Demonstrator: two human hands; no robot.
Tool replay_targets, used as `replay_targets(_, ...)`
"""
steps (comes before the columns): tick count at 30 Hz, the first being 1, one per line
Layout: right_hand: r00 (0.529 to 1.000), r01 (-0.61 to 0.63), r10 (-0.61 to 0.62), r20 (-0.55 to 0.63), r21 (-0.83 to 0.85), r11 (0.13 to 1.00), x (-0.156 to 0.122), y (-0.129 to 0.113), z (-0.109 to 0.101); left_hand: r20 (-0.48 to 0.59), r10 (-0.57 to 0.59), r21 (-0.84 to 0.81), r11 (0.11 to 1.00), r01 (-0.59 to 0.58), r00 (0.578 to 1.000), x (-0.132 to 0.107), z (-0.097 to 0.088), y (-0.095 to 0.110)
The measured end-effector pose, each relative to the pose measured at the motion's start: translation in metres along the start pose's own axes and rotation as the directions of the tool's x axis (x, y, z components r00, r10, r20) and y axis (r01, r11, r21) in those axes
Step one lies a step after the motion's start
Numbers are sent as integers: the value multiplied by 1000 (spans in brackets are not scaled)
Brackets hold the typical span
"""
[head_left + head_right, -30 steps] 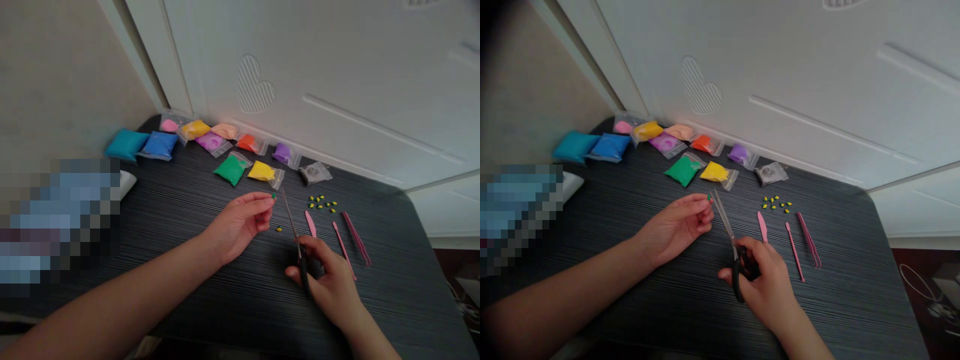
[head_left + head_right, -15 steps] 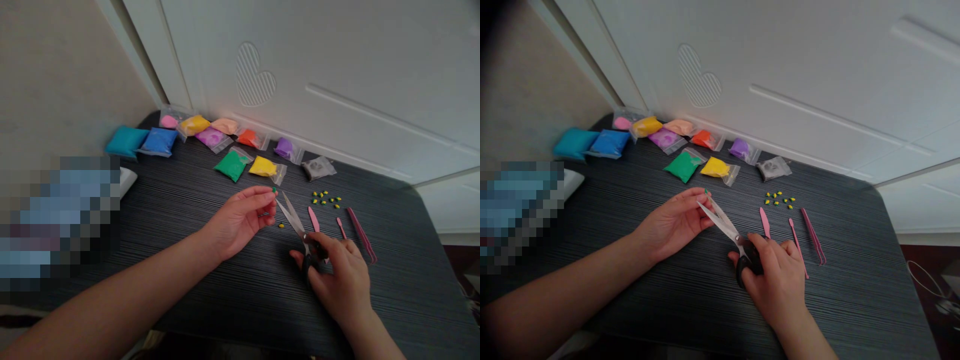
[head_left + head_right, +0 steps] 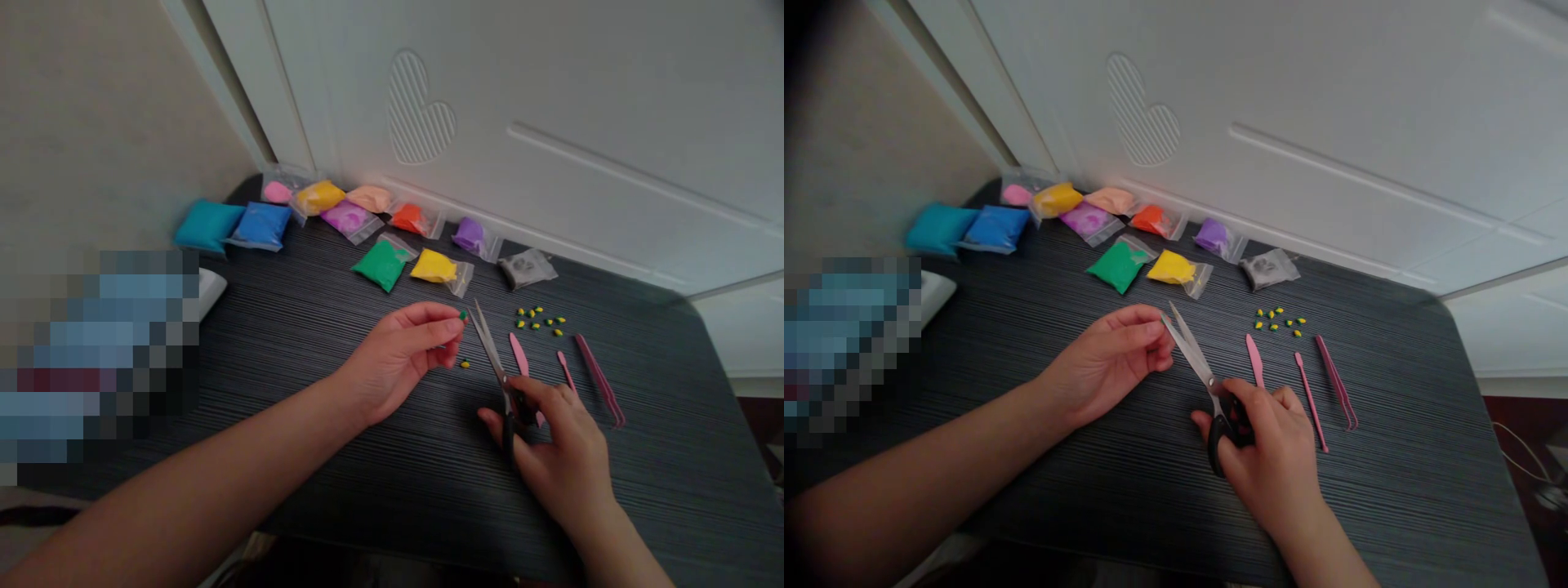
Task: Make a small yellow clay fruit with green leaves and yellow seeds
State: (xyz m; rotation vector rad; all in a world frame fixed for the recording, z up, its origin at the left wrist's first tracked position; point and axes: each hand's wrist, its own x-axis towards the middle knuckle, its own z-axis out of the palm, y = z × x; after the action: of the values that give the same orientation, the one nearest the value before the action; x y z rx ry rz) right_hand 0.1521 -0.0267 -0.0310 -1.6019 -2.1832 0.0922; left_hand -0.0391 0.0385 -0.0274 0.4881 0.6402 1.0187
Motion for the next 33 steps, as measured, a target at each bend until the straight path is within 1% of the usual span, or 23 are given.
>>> replay_targets(6, 1000, 24, -24, 2, 7, 1000, 1, -1, 1, 17, -18, 2, 1000, 18, 1000, 0, -1, -1)
replay_targets(18, 999, 16, -17, 31, 10, 1000, 2, -1, 1, 17, -18, 32, 999, 17, 1000, -2, 0, -2)
replay_targets(22, 998, 11, -13, 56, 28, 1000, 2, -1, 1, 33, -15, 33, 999, 14, 999, -1, 0, -2)
replay_targets(33, 998, -1, -2, 69, 40, 999, 1, -2, 0, 35, -26, 22, 999, 25, 999, -1, 0, -2)
